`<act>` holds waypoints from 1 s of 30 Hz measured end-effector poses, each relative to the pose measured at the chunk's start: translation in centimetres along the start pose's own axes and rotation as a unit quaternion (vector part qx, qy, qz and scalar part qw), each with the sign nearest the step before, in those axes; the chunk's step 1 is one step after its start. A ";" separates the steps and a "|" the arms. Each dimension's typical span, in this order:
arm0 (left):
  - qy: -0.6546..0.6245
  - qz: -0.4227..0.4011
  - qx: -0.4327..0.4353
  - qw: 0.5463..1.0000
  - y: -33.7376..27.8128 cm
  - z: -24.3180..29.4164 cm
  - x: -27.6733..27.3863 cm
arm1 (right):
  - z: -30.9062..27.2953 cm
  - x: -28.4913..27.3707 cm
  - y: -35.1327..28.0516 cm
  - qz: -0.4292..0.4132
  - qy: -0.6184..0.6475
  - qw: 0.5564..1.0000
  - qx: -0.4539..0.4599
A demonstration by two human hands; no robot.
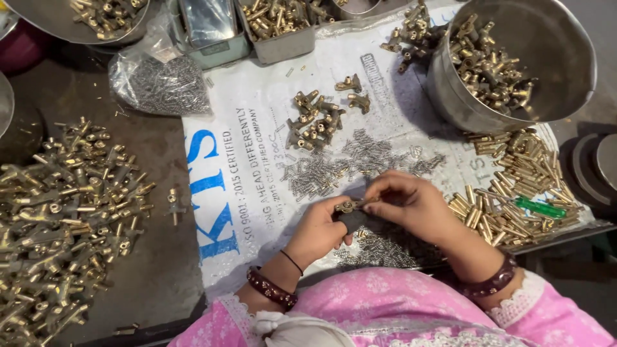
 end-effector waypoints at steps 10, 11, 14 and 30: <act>0.029 -0.016 0.026 0.999 0.0 0.6 0.2 | -1.1 1.6 0.9 -0.032 0.134 0.986 0.091; 0.072 -0.002 0.015 0.997 -0.2 0.8 0.0 | -0.8 1.7 0.8 -0.035 0.161 0.982 0.091; 0.098 -0.005 0.050 0.994 0.6 -1.6 0.0 | -0.9 1.9 0.9 -0.046 0.191 0.978 0.077; -0.142 0.040 0.005 0.989 -0.8 1.2 -2.2 | -1.9 -0.5 2.6 0.031 -0.123 0.990 -0.062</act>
Point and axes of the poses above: each hand's wrist, its own y-axis towards the middle knuckle, its own x-axis out of the palm, z = x × y, the point moved 6 cm from there along y, towards the middle knuckle, and after that the axes turned 3 degrees about -x, right-handed, at the moved point
